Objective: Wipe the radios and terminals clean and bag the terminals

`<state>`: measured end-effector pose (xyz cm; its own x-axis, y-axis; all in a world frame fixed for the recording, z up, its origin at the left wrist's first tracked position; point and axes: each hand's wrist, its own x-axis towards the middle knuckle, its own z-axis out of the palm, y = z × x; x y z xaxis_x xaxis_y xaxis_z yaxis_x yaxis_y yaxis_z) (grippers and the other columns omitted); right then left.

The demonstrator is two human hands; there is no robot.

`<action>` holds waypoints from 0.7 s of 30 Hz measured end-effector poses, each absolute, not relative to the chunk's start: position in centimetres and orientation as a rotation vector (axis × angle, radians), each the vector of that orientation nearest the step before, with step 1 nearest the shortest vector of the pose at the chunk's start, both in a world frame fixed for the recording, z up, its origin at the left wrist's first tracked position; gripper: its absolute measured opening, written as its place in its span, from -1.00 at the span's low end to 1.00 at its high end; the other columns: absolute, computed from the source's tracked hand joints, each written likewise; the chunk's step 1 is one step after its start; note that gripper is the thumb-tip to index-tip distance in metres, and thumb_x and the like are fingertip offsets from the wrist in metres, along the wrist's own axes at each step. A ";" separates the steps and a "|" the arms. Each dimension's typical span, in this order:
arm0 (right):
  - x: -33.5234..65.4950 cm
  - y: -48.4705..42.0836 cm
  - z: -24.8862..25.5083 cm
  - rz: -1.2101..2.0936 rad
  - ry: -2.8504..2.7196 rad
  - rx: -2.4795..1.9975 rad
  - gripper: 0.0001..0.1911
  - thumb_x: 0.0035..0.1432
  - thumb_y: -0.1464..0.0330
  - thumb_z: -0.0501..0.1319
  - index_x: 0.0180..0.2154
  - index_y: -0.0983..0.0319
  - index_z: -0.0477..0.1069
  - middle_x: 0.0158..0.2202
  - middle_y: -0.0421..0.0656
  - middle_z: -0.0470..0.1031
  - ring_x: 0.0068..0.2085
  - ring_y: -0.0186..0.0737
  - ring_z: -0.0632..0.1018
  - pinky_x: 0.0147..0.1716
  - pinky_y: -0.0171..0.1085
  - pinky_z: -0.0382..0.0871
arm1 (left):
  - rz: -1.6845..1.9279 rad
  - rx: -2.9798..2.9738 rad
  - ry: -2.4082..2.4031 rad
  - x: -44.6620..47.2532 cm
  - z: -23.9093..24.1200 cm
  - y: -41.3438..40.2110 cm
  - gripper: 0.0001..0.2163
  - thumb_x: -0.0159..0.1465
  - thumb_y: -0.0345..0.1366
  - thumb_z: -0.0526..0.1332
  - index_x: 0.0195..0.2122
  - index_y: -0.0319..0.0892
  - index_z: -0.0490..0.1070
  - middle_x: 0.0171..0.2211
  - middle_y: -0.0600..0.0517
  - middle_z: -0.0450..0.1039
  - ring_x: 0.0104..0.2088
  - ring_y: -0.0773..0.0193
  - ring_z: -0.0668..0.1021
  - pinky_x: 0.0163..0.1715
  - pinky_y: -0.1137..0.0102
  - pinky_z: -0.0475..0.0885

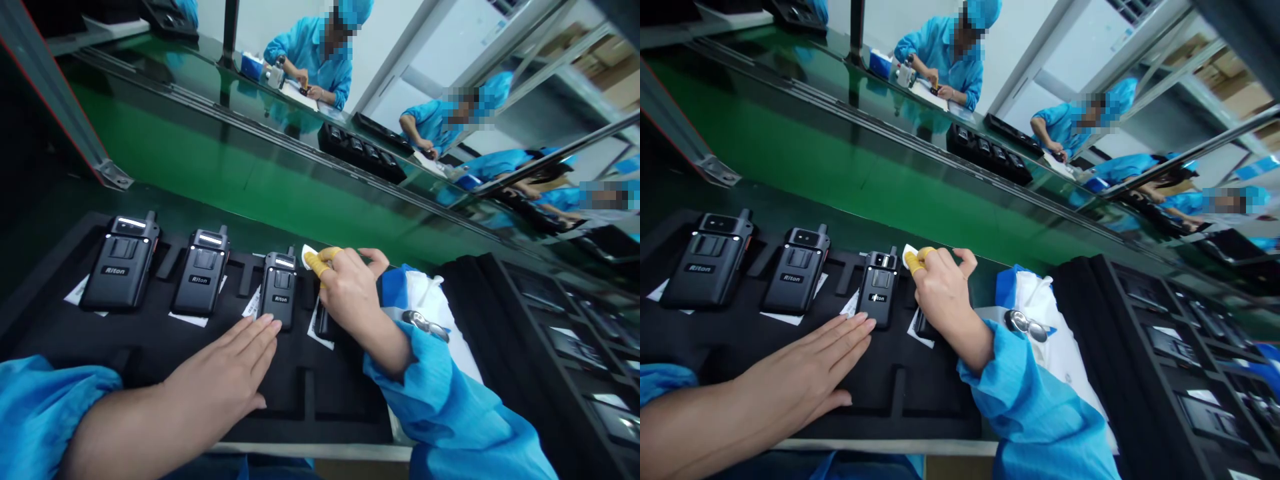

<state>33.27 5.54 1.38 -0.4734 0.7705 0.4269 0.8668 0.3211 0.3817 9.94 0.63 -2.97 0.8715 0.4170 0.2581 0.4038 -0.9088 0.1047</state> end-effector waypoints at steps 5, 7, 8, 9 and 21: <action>30.8 6.3 1.0 -0.732 -2.424 -1.431 -0.74 0.19 0.54 0.09 -0.32 0.17 0.52 -0.27 -0.19 0.49 -0.22 -0.28 0.34 -0.05 -0.10 -0.15 | 0.384 2.955 0.658 9.7 -2.8 0.8 -0.53 0.30 -0.10 0.14 0.15 -0.28 0.31 0.25 -0.18 0.22 0.27 0.09 0.26 0.24 0.27 0.19; 30.5 6.7 0.7 -0.701 -2.463 -1.426 -0.72 0.21 0.54 0.07 -0.37 0.18 0.51 -0.26 -0.20 0.49 -0.22 -0.29 0.34 -0.04 -0.10 -0.17 | 0.394 2.960 0.644 9.6 -2.7 1.0 -0.54 0.31 -0.12 0.12 0.16 -0.28 0.31 0.25 -0.18 0.22 0.27 0.09 0.27 0.23 0.27 0.21; 30.7 6.8 0.6 -0.702 -2.469 -1.441 -0.71 0.22 0.55 0.07 -0.38 0.18 0.51 -0.28 -0.20 0.49 -0.22 -0.29 0.34 -0.04 -0.11 -0.17 | 0.402 2.964 0.636 9.6 -2.7 1.0 -0.54 0.32 -0.12 0.12 0.15 -0.29 0.31 0.25 -0.18 0.22 0.26 0.09 0.27 0.23 0.27 0.22; 31.1 6.7 0.6 -0.712 -2.465 -1.463 -0.71 0.21 0.55 0.06 -0.39 0.18 0.51 -0.29 -0.21 0.49 -0.22 -0.29 0.33 -0.04 -0.11 -0.17 | 0.412 2.967 0.636 9.6 -2.6 1.0 -0.55 0.32 -0.13 0.11 0.15 -0.30 0.31 0.24 -0.19 0.23 0.26 0.09 0.27 0.23 0.27 0.22; 29.9 1.3 0.9 -0.604 -2.490 -1.262 -0.71 0.21 0.49 0.08 -0.48 0.19 0.48 -0.36 -0.23 0.50 -0.29 -0.31 0.32 -0.05 -0.14 -0.11 | 0.352 3.012 0.625 9.8 -2.3 0.9 -0.55 0.35 -0.17 0.05 0.15 -0.40 0.30 0.23 -0.25 0.22 0.24 0.05 0.31 0.20 0.22 0.24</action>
<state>29.91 1.31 0.95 -0.5770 0.6953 0.4286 0.8143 0.5300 0.2365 9.76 0.85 -2.29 0.8926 0.3980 0.2117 0.3876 -0.9174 0.0903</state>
